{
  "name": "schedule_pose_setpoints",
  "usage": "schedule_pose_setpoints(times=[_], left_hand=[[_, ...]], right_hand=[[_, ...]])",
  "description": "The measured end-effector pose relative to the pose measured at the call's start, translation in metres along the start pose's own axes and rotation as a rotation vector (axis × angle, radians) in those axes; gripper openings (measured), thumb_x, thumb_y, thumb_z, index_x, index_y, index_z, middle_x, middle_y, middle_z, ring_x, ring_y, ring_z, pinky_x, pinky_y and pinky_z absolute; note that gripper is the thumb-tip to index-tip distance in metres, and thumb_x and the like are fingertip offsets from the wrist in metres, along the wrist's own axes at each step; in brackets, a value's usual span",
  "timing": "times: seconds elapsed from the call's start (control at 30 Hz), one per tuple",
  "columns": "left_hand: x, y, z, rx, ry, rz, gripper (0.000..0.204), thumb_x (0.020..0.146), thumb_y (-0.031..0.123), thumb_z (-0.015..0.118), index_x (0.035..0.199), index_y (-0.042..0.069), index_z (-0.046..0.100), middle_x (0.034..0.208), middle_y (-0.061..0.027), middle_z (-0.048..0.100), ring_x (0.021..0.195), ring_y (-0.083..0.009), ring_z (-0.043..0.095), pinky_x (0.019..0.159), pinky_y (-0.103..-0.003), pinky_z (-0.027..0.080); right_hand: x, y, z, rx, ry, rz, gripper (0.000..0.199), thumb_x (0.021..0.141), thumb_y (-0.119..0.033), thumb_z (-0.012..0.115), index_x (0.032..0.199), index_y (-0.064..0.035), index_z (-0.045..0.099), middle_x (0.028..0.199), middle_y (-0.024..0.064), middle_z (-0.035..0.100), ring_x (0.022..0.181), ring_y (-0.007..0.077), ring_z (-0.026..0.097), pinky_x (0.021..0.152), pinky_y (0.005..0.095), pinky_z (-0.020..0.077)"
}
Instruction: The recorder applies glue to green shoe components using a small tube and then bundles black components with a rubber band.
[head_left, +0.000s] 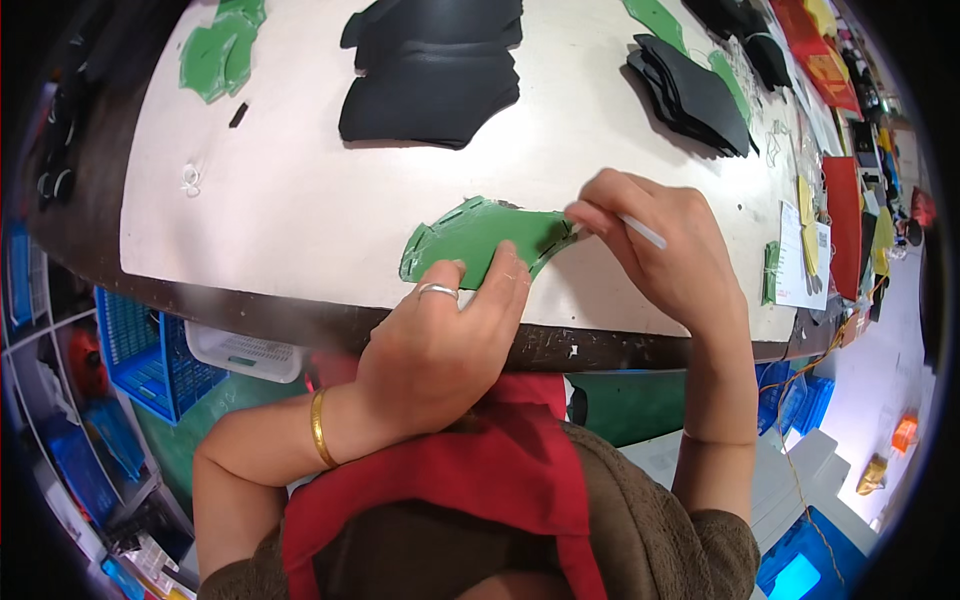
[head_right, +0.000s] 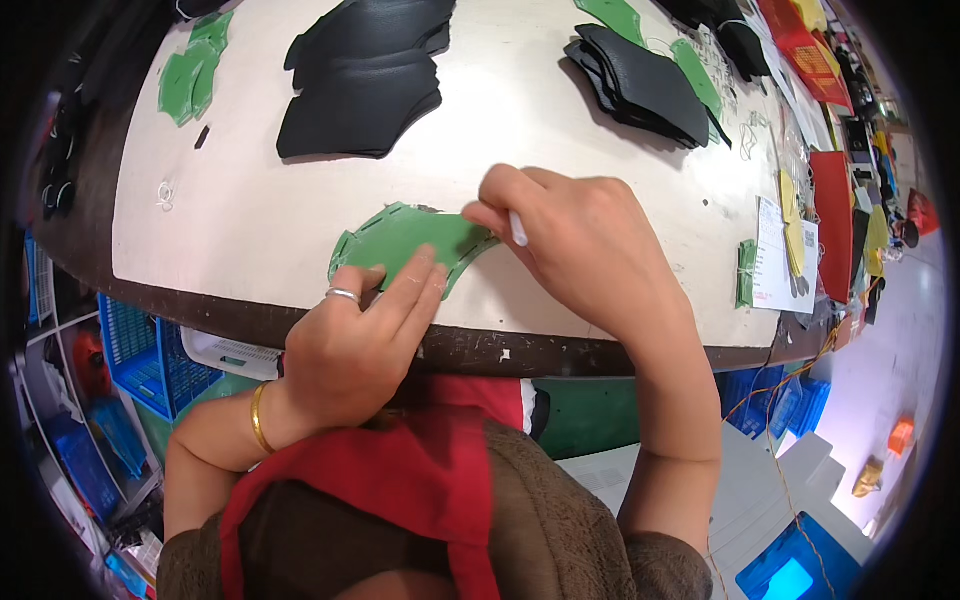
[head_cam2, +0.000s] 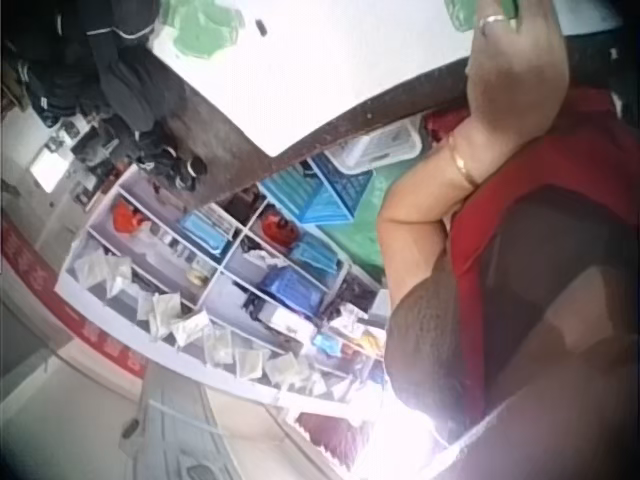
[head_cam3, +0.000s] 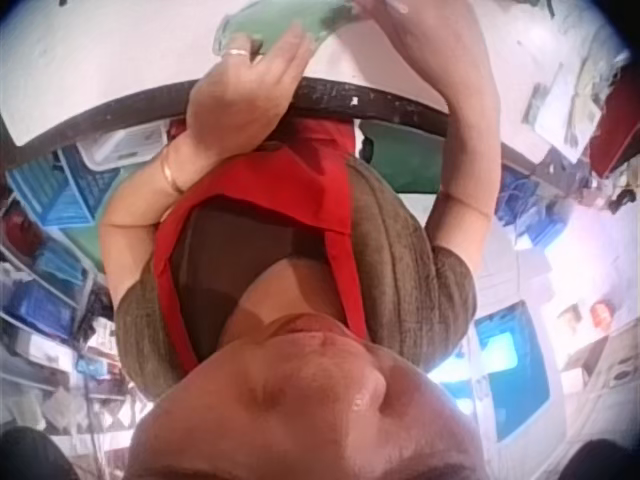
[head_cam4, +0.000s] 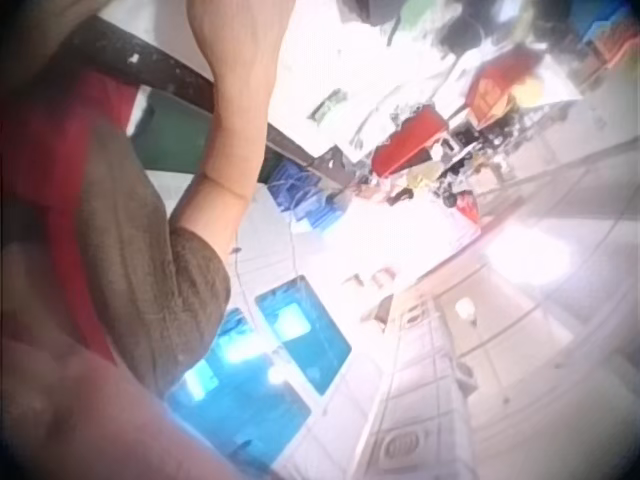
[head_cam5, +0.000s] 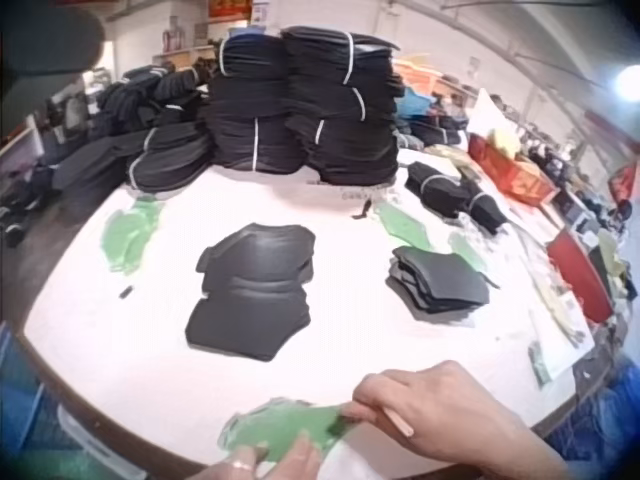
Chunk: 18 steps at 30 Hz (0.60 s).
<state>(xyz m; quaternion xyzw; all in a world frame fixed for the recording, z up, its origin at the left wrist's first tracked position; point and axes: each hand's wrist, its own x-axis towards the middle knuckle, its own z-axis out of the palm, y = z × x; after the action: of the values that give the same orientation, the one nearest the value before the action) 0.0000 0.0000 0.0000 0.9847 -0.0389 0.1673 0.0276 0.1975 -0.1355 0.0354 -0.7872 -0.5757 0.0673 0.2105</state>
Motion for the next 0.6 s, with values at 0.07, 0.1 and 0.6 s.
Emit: schedule_pose_setpoints(times=[0.07, 0.1, 0.6], left_hand=[[0.001, -0.004, -0.002, 0.011, -0.029, 0.051, 0.035, 0.082, 0.012, 0.062, 0.114, 0.007, 0.076, 0.127, -0.006, 0.071, 0.082, -0.0246, 0.062, 0.065, -0.025, 0.056], [0.002, -0.004, -0.002, 0.014, -0.025, 0.053, 0.035, 0.082, 0.012, 0.062, 0.114, 0.007, 0.076, 0.127, -0.006, 0.071, 0.082, -0.0246, 0.062, 0.065, -0.025, 0.056], [0.002, -0.015, 0.003, -0.139, 0.128, 0.042, 0.017, 0.078, 0.011, 0.073, 0.094, 0.008, 0.076, 0.105, -0.0033, 0.075, 0.077, -0.0176, 0.066, 0.059, -0.027, 0.055]], right_hand=[[0.004, 0.001, 0.004, -0.044, 0.045, -0.055, 0.014, 0.094, -0.02, 0.069, 0.091, -0.0092, 0.06, 0.074, 0.0078, 0.068, 0.062, 0.0284, 0.067, 0.051, 0.0382, 0.0492], [0.006, -0.001, 0.005, -0.048, 0.048, -0.056, 0.014, 0.094, -0.02, 0.069, 0.091, -0.0092, 0.06, 0.074, 0.0078, 0.068, 0.062, 0.0284, 0.067, 0.051, 0.0382, 0.0492], [0.011, -0.027, 0.011, -0.035, -0.141, 0.165, 0.022, 0.096, -0.023, 0.069, 0.104, -0.0026, 0.068, 0.095, 0.0153, 0.071, 0.086, 0.0325, 0.07, 0.077, 0.0388, 0.0548]])
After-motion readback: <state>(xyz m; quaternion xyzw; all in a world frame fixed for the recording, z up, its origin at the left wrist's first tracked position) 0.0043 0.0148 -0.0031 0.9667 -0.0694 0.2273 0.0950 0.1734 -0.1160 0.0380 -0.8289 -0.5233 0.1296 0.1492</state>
